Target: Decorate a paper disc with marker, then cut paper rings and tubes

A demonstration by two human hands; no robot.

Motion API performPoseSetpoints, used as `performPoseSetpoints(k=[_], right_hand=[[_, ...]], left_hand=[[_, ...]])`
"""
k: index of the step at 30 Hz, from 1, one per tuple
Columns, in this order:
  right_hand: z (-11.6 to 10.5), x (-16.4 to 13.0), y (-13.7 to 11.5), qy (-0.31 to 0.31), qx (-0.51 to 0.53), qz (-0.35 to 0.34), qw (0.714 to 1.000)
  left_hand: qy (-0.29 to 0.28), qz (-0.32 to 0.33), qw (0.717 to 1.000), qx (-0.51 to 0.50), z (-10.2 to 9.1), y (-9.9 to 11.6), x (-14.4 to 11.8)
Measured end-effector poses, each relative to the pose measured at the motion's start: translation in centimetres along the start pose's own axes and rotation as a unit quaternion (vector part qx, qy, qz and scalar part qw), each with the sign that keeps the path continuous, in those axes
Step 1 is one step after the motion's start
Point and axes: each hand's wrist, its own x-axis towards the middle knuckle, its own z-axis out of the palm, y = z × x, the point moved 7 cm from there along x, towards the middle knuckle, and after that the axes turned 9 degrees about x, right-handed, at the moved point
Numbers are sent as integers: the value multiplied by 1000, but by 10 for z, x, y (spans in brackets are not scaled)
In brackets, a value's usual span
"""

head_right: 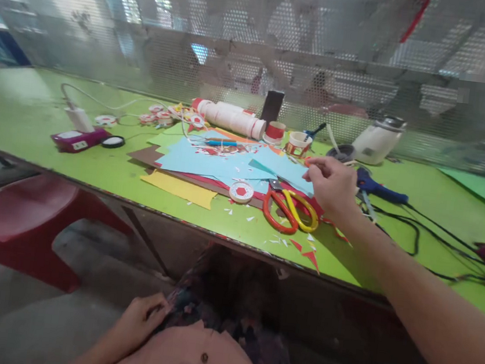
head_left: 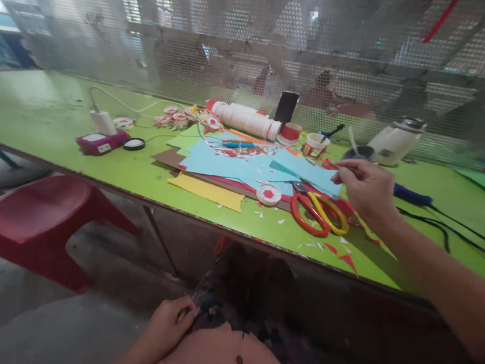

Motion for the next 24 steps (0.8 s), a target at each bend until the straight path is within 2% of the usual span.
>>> performPoseSetpoints(k=[2, 5, 6, 7, 9, 11, 13, 14, 16, 18, 21, 24], right_hand=[[-9, -4, -8, -17, 0, -22, 1000], [-30, -21, -23, -50, -35, -75, 995], [-38, -29, -27, -62, -47, -77, 994], [-47, -38, -31, -74, -63, -90, 991], [-65, -56, -38, -105, -82, -120, 984], [-82, -74, -42, -138, -89, -153, 974], [-97, -88, -37, -166, -95, -170, 967], [-104, -94, -32, -176, -98, -170, 965], [-117, -102, -18, -186, -99, -152, 966], [-127, -107, -2, -181, -94, -124, 971], [-135, -109, 15, -164, -72, -88, 980], [-134, -109, 21, -170, -44, -72, 982]], left_hand=[[56, 51, 997, 4, -28, 31, 8], [149, 181, 972, -12, -67, 100, 15], [167, 218, 961, -25, -74, 124, 16], [156, 253, 954, -38, -75, 148, 17], [76, 305, 947, -64, -60, 193, 19], [-52, 348, 934, -64, -29, 231, 18], [-175, 369, 912, -28, 7, 255, 13], [-240, 385, 891, -5, 26, 263, 8], [-325, 390, 861, 43, 57, 268, 3], [-368, 369, 849, 82, 79, 264, 1], [-401, 329, 849, 100, 98, 257, 2], [-427, 302, 848, 84, 108, 253, 1]])
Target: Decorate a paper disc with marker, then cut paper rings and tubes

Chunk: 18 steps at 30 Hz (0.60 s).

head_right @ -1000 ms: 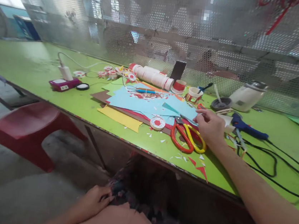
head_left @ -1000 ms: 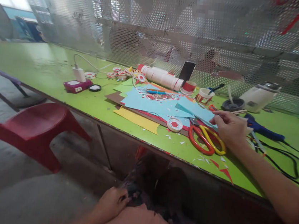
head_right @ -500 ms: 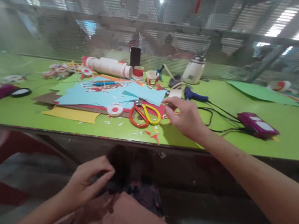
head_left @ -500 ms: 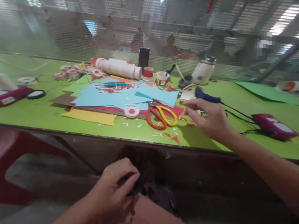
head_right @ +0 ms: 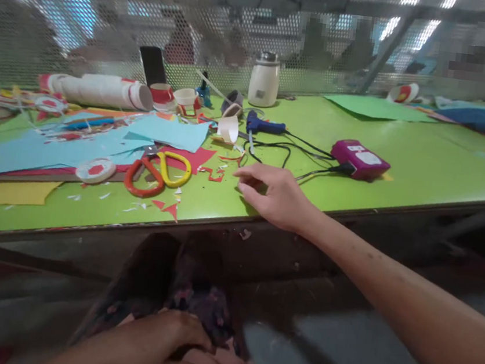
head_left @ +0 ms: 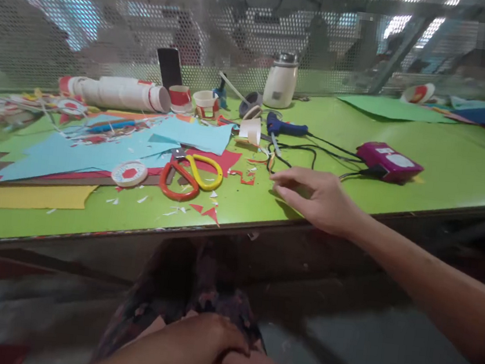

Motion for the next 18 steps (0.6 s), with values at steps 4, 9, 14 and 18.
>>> performPoseSetpoints(k=[4, 9, 14, 18], right_hand=[[3, 1, -6, -9, 20, -33, 999], [4, 2, -6, -15, 71, -41, 997], [4, 4, 0, -17, 69, -14, 997], [4, 6, 6, -27, 74, 6, 997]], left_hand=[[-28, -31, 999, -23, 6, -5, 6], [-67, -68, 995, -23, 11, -4, 17], [-108, -82, 991, -20, 12, 4, 31], [-118, -75, 990, -28, 14, 10, 40]])
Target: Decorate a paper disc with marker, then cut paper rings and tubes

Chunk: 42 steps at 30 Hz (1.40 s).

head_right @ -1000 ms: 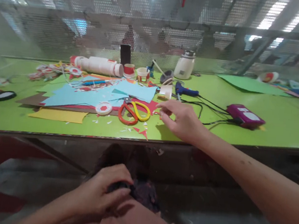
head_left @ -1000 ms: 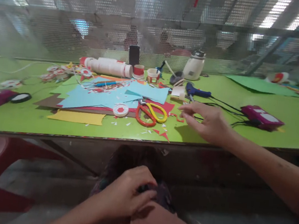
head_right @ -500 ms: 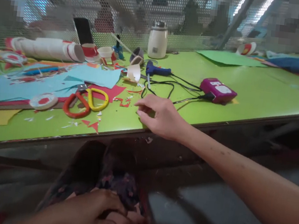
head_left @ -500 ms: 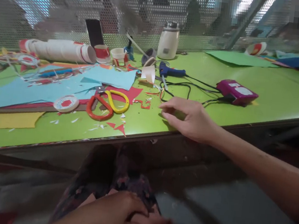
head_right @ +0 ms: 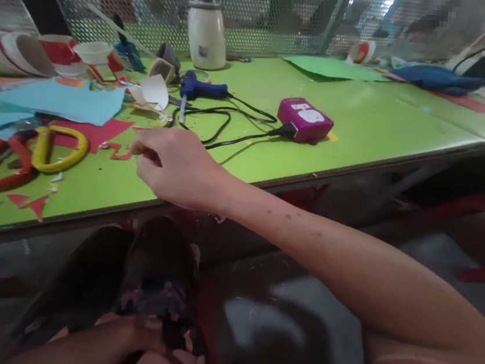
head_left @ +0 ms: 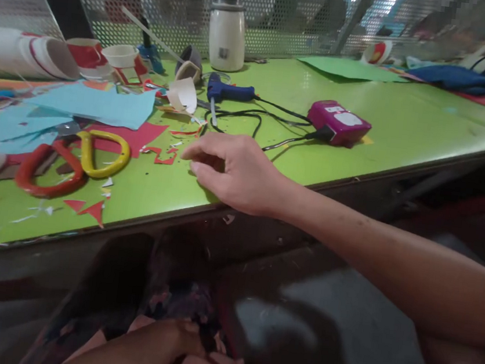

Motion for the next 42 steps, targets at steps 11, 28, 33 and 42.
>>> performPoseSetpoints(k=[11, 28, 33, 42], right_hand=[[1, 7, 2, -43, -24, 30, 998], [-2, 3, 7, -7, 19, 33, 999], [0, -3, -1, -4, -30, 17, 999], [12, -13, -24, 3, -166, -95, 981]], left_hand=[[-17, -22, 999, 25, 14, 2, 5], [48, 47, 998, 22, 10, -6, -4], [120, 128, 984, -14, -23, 4, -41], [283, 142, 947, 50, -147, 0, -214]])
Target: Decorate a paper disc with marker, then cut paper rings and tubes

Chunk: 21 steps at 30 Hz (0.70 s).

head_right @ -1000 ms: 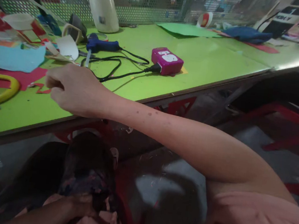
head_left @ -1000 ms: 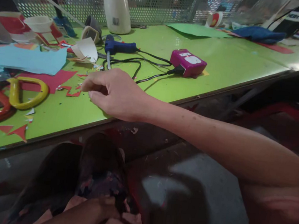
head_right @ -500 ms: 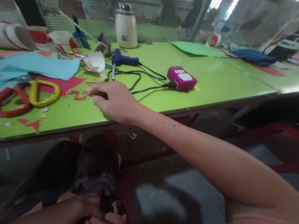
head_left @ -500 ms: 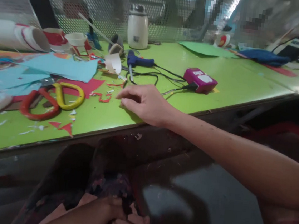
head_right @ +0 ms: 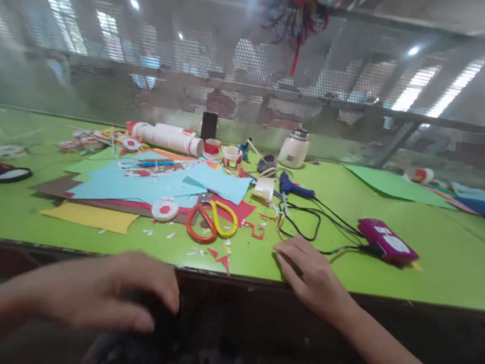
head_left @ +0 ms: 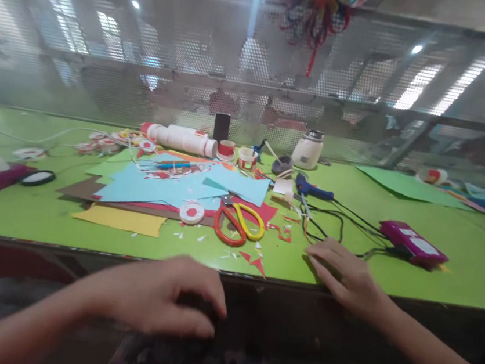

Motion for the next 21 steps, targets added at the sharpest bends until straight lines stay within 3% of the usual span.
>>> performPoseSetpoints(k=[4, 8, 11, 14, 21], right_hand=[[-7, 18, -4, 63, -20, 38, 997], [6, 59, -16, 83, -1, 44, 996], [28, 96, -24, 61, 22, 30, 997], [48, 130, -29, 33, 34, 23, 999], [80, 175, -33, -24, 44, 44, 998]], left_hand=[[100, -41, 993, 37, -88, -55, -11], [142, -107, 978, 113, -144, -104, -5], [133, -88, 975, 157, -156, -114, 9], [132, -46, 975, 175, -151, -113, 21], [255, -43, 957, 132, -140, -129, 26]])
